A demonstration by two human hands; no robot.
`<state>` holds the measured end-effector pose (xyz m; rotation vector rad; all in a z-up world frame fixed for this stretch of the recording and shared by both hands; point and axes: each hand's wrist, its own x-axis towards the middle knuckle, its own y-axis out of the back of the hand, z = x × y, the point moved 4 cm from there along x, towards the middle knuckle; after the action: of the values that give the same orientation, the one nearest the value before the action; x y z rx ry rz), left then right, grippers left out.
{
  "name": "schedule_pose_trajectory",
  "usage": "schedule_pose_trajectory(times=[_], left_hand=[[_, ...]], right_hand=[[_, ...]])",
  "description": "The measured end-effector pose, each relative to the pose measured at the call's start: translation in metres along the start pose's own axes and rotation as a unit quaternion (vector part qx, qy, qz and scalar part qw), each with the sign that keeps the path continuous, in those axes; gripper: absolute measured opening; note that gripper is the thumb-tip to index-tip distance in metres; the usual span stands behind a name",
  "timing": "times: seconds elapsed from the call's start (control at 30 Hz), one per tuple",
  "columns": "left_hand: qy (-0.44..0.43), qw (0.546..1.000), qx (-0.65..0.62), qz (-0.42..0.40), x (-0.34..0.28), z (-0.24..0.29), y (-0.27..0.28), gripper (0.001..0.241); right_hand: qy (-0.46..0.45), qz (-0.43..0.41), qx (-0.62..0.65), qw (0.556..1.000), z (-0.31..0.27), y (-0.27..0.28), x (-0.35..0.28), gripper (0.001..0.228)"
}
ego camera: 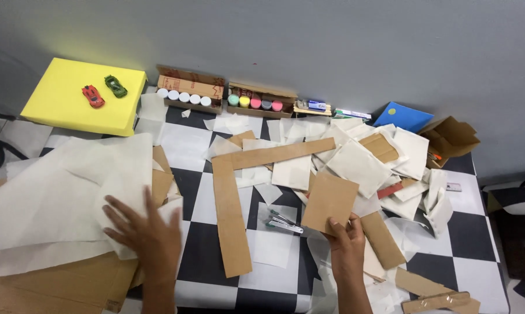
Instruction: The person is stapling small rectangular pieces of white paper onto cardboard inserts, occasionally using scissors to trim the cardboard pieces.
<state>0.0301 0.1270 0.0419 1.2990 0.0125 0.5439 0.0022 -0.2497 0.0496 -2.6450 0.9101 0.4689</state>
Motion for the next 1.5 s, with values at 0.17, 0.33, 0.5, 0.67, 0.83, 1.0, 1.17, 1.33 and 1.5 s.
schedule_pose_trajectory(times=[0.17, 0.33, 0.5, 0.67, 0.83, 1.0, 1.17, 1.33, 1.5], left_hand=[[0.043, 0.999, 0.021, -0.018, 0.010, -0.032, -0.009, 0.086], [-0.100, 0.989, -0.077, 0.074, 0.014, 0.020, 0.008, 0.061], [-0.193, 0.918, -0.345, 0.012, -0.017, 0.094, 0.006, 0.025], [-0.322, 0.920, -0.200, -0.100, -0.045, 0.130, -0.007, 0.071], [-0.329, 0.925, -0.106, -0.160, -0.046, 0.101, -0.040, 0.070], [-0.299, 0.931, -0.135, -0.157, -0.029, 0.093, -0.022, 0.054], [0.167, 0.858, -0.430, -0.227, -0.008, 0.092, 0.027, 0.053], [0.265, 0.715, -0.632, -0.139, 0.006, 0.096, 0.037, 0.057], [0.311, 0.529, -0.783, -0.108, 0.015, 0.101, 0.043, 0.054]], right_hand=[[-0.007, -0.011, -0.019, 1.000, 0.004, -0.006, -0.001, 0.040], [0.009, -0.033, -0.013, 0.999, 0.014, -0.002, 0.001, 0.037], [0.009, -0.026, -0.010, 1.000, 0.011, -0.004, -0.005, 0.037], [0.060, 0.037, 0.096, 0.993, 0.015, 0.024, 0.012, 0.032], [0.151, 0.099, 0.115, 0.977, -0.007, 0.057, 0.024, 0.050], [0.168, 0.126, 0.112, 0.971, -0.030, 0.066, 0.025, 0.043], [0.153, 0.126, 0.119, 0.973, -0.031, 0.068, 0.027, 0.049], [0.124, 0.112, 0.066, 0.984, -0.009, 0.077, 0.046, 0.041], [0.039, 0.127, -0.225, 0.965, -0.019, 0.056, 0.029, 0.049]])
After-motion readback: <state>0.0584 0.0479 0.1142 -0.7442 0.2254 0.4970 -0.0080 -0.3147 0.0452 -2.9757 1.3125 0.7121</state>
